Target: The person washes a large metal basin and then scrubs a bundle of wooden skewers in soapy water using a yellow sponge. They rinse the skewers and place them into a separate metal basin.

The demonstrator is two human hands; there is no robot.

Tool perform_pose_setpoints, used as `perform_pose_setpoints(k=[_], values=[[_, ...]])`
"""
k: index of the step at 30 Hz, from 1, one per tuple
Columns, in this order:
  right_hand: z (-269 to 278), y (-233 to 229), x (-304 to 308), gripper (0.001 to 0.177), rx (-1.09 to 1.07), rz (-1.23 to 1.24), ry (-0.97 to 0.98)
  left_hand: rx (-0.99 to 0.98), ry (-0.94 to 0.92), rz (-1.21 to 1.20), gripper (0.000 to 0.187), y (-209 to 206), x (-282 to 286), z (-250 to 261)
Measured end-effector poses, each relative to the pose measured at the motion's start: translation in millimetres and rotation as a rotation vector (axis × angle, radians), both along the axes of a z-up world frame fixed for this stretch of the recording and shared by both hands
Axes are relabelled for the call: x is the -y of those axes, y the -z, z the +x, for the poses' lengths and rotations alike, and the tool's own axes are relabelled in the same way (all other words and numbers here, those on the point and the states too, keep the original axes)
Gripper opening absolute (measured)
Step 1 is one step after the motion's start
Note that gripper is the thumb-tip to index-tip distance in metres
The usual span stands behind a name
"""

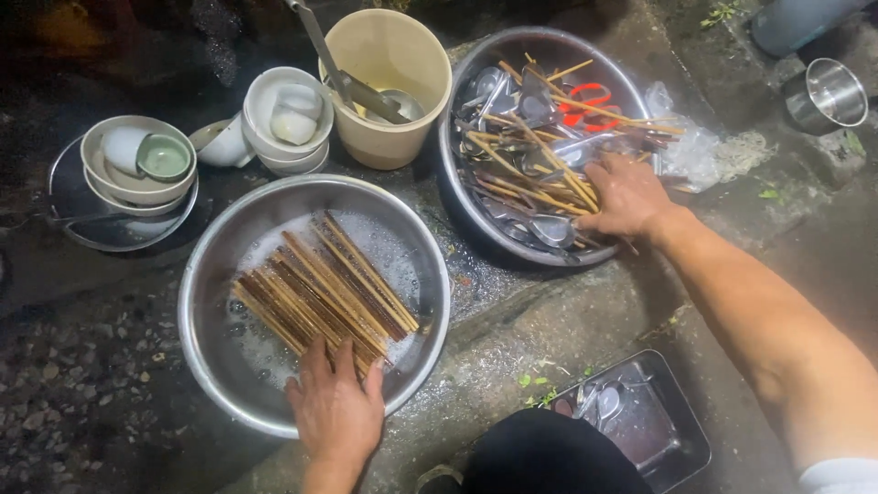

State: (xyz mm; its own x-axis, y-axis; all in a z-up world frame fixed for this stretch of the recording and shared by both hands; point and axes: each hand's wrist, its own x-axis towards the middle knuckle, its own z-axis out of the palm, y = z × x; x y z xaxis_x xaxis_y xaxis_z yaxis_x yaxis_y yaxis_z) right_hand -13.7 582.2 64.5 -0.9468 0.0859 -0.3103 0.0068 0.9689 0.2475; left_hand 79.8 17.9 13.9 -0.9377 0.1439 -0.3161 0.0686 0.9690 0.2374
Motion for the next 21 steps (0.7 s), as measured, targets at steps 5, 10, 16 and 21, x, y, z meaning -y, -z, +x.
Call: perform_pose_setpoints(k=[5, 10, 16, 21], values=[[3, -1, 11, 0.057, 0.105, -0.101, 0.063, -0.006, 0.001, -0.034, 0.072, -1, 1, -4], [0, -2, 3, 0.044, 0.162, -0.053, 0.037, 0.008, -0.003, -0.004, 0.071, -2, -1, -2], [-11, -52, 25, 0.021, 0.269, -0.009, 0.156, 0.031, 0.001, -0.029, 0.073, -1, -2, -2], [-21, -86, 13, 0.024, 0.346, 0.194, 0.125, 0.017, -0.012, 0.002, 0.069, -5, -3, -1]])
